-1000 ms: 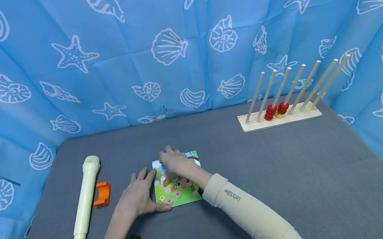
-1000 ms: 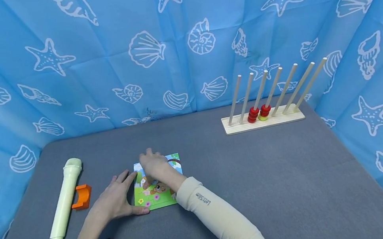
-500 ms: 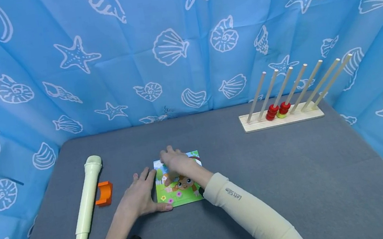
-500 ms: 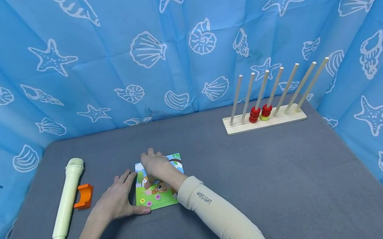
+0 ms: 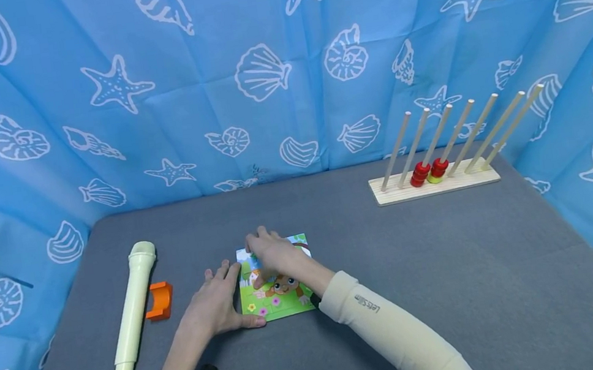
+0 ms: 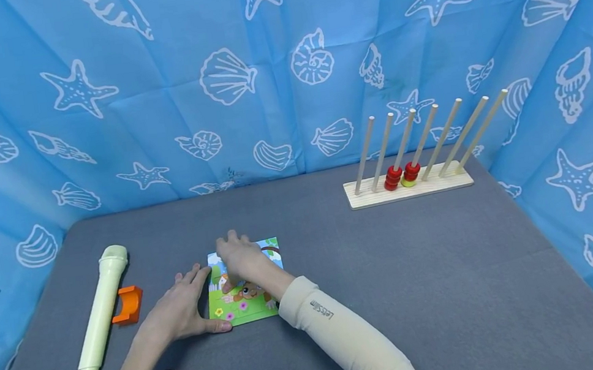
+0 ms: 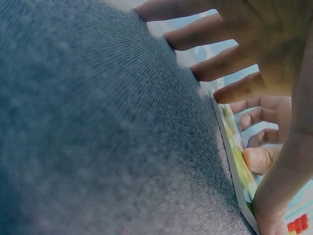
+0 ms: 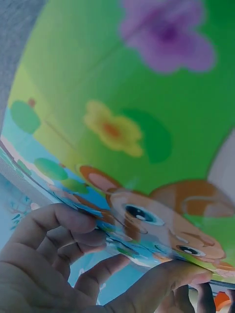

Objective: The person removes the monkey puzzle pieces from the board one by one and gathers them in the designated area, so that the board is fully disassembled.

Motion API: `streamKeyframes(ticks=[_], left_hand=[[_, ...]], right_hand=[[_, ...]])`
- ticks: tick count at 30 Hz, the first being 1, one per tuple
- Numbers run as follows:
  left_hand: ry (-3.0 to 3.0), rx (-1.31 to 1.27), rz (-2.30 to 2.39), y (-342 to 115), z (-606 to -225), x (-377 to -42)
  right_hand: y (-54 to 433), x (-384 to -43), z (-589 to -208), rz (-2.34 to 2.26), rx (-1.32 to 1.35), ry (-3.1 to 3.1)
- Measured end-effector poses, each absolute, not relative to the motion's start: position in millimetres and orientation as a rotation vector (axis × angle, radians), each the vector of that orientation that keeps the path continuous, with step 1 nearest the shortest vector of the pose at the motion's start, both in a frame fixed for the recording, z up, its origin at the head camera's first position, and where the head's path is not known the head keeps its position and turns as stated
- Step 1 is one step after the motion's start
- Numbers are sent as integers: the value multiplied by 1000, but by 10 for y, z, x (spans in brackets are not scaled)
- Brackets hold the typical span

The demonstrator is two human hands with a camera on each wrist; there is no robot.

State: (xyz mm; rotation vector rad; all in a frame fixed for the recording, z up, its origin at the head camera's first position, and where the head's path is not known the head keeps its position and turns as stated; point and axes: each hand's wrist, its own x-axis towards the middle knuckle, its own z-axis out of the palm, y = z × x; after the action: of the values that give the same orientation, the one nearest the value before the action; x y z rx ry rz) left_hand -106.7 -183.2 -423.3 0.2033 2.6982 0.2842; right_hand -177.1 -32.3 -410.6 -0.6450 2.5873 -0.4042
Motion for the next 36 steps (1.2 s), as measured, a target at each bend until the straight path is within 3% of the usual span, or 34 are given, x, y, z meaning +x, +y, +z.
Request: streamKeyframes(ticks=[36], left_hand=[[2732,211,296,-1831,-4239,-1036]], right_hand=[[-245,-1681,-4093,-394,-864,2705]])
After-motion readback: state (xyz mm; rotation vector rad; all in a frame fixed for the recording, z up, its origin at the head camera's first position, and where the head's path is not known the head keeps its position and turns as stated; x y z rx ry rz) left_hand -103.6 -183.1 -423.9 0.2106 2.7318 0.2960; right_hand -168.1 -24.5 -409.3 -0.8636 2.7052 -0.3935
